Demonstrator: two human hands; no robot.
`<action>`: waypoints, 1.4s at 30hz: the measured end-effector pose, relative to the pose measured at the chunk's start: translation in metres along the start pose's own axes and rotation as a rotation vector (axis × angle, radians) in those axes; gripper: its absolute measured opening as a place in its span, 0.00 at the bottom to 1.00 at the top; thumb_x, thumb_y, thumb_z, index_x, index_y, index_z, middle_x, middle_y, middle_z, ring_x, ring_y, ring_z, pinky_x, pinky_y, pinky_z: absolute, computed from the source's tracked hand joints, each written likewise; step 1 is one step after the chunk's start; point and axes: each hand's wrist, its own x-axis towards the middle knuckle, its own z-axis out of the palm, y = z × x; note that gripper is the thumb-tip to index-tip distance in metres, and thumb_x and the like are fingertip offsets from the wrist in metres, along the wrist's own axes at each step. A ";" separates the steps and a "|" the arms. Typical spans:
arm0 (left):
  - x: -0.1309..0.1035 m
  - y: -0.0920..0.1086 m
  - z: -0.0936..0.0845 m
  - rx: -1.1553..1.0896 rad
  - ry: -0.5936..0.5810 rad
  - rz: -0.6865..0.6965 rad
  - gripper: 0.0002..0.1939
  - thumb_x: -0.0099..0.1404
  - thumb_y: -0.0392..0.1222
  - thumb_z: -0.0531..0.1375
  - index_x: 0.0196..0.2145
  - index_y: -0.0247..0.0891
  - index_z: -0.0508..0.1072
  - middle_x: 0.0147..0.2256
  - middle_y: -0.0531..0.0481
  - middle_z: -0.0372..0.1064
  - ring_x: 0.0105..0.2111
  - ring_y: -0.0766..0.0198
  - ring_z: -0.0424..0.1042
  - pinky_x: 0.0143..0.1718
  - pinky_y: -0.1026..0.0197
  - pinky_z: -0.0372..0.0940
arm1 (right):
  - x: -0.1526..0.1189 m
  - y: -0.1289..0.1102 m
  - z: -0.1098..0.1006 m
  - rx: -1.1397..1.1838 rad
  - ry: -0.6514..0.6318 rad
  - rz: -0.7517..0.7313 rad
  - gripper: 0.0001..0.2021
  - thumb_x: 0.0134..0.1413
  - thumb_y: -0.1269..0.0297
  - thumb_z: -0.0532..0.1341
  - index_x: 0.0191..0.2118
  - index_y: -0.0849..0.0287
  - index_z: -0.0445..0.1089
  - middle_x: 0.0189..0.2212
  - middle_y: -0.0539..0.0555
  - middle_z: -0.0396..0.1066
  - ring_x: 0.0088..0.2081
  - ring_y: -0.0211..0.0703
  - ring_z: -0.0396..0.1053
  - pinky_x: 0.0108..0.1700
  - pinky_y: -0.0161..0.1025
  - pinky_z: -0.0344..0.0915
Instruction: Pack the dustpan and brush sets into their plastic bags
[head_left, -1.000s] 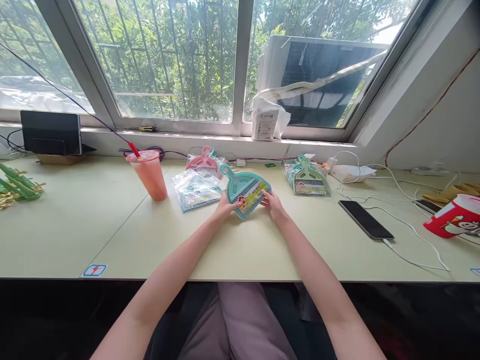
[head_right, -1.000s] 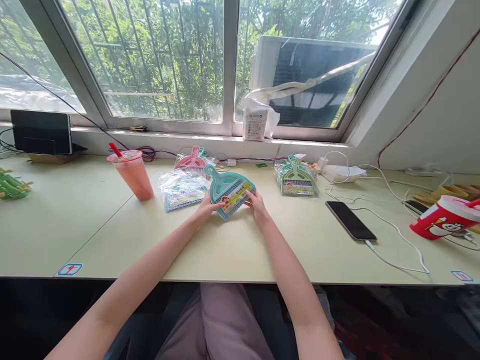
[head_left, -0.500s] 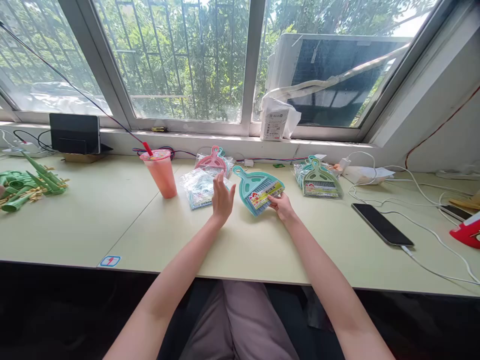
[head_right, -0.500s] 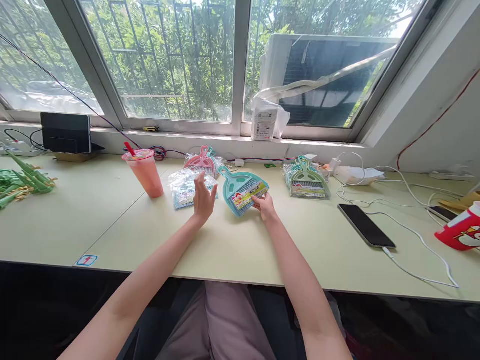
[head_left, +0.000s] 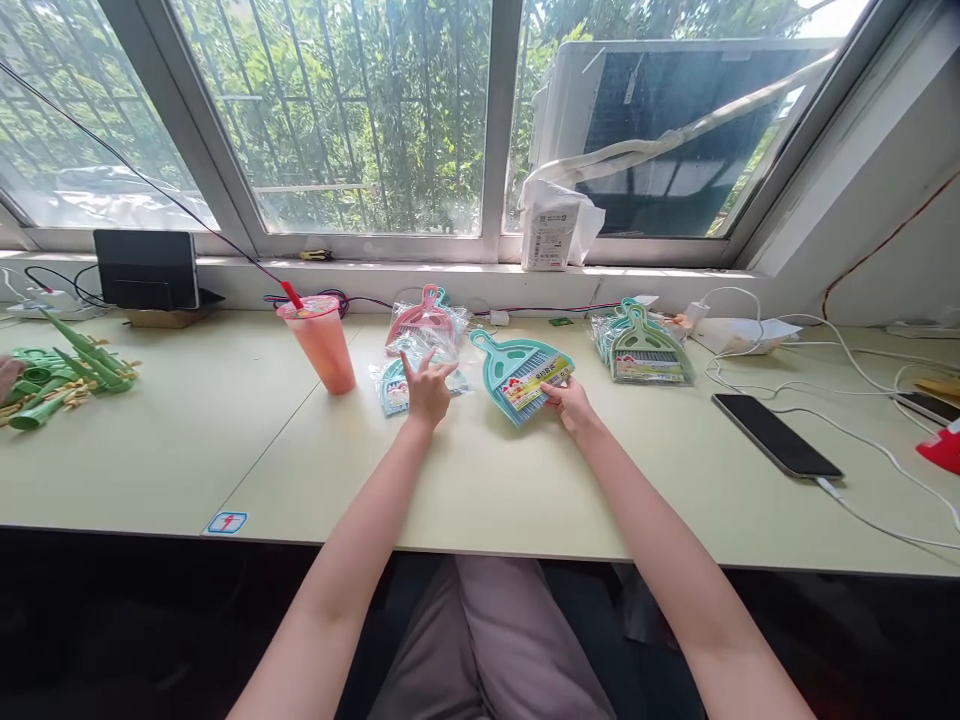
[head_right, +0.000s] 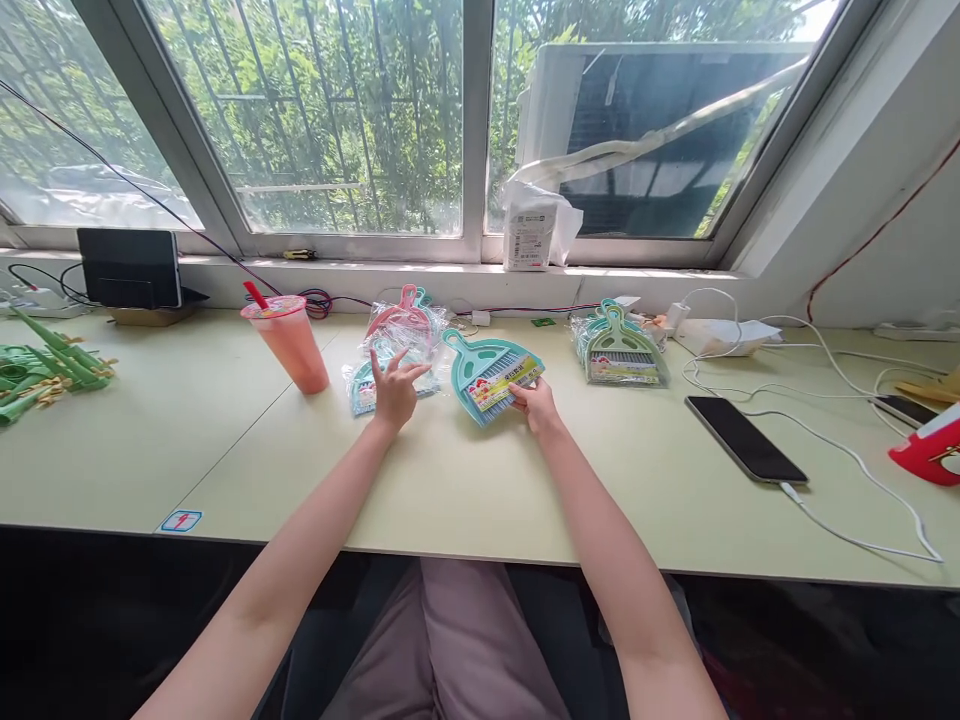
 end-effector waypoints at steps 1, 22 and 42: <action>0.000 0.000 -0.001 0.032 0.012 -0.018 0.25 0.61 0.28 0.51 0.46 0.50 0.79 0.39 0.47 0.76 0.62 0.49 0.60 0.66 0.32 0.18 | 0.000 0.000 0.000 0.003 0.007 0.008 0.17 0.39 0.78 0.69 0.35 0.56 0.67 0.30 0.51 0.78 0.30 0.43 0.77 0.32 0.38 0.77; 0.005 -0.018 0.007 0.481 -0.021 -0.368 0.16 0.67 0.39 0.55 0.49 0.38 0.77 0.50 0.41 0.74 0.54 0.45 0.65 0.66 0.40 0.41 | -0.009 -0.008 0.005 -0.103 -0.084 0.159 0.17 0.42 0.80 0.67 0.39 0.59 0.68 0.33 0.55 0.79 0.32 0.48 0.79 0.43 0.48 0.77; 0.005 0.001 0.013 0.035 0.214 0.115 0.13 0.71 0.33 0.49 0.43 0.41 0.73 0.38 0.46 0.72 0.43 0.56 0.69 0.46 0.53 0.67 | -0.017 -0.005 0.017 -0.070 -0.289 0.031 0.21 0.37 0.70 0.73 0.41 0.57 0.70 0.37 0.55 0.79 0.38 0.50 0.79 0.42 0.47 0.78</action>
